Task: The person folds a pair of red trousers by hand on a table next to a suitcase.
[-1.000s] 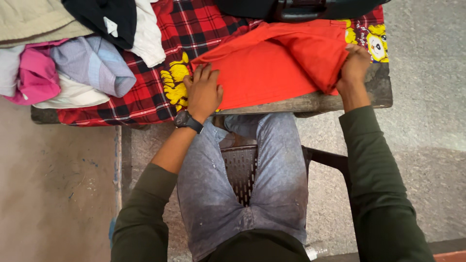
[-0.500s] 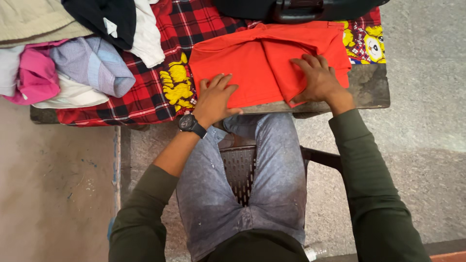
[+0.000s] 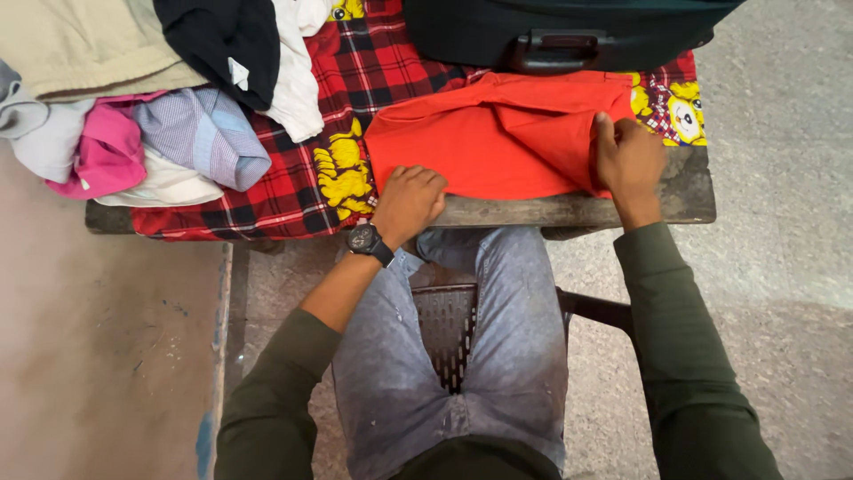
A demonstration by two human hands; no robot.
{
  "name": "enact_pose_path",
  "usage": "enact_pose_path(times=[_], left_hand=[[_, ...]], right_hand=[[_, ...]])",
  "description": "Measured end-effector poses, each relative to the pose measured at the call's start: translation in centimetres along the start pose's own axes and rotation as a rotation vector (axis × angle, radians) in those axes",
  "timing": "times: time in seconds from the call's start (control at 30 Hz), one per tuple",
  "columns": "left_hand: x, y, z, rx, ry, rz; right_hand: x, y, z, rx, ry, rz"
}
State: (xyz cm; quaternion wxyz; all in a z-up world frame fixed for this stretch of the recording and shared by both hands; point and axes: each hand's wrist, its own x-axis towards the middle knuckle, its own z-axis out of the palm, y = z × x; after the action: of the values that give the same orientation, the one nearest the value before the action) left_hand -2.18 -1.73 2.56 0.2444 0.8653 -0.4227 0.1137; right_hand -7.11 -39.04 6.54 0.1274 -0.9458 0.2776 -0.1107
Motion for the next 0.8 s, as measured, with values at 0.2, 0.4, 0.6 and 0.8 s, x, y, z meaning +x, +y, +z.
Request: enact_pose_path(times=[0.2, 0.4, 0.6, 0.8], left_hand=[[0.3, 0.3, -1.5, -0.004, 0.160, 0.017], [0.7, 0.7, -2.3, -0.012, 0.160, 0.092], [0.9, 1.9, -3.7, -0.021, 0.255, 0.327], [0.7, 1.3, -3.1, -0.232, -0.011, 0.253]], right_hand=[[-0.2, 1.4, 2.6, -0.054, 0.056, -0.903], [0.3, 0.7, 1.5, -0.097, -0.176, -0.326], [1.4, 0.2, -3.1, 0.053, 0.489, -0.484], [9.8, -4.2, -5.8, 0.217, 0.474, -0.946]])
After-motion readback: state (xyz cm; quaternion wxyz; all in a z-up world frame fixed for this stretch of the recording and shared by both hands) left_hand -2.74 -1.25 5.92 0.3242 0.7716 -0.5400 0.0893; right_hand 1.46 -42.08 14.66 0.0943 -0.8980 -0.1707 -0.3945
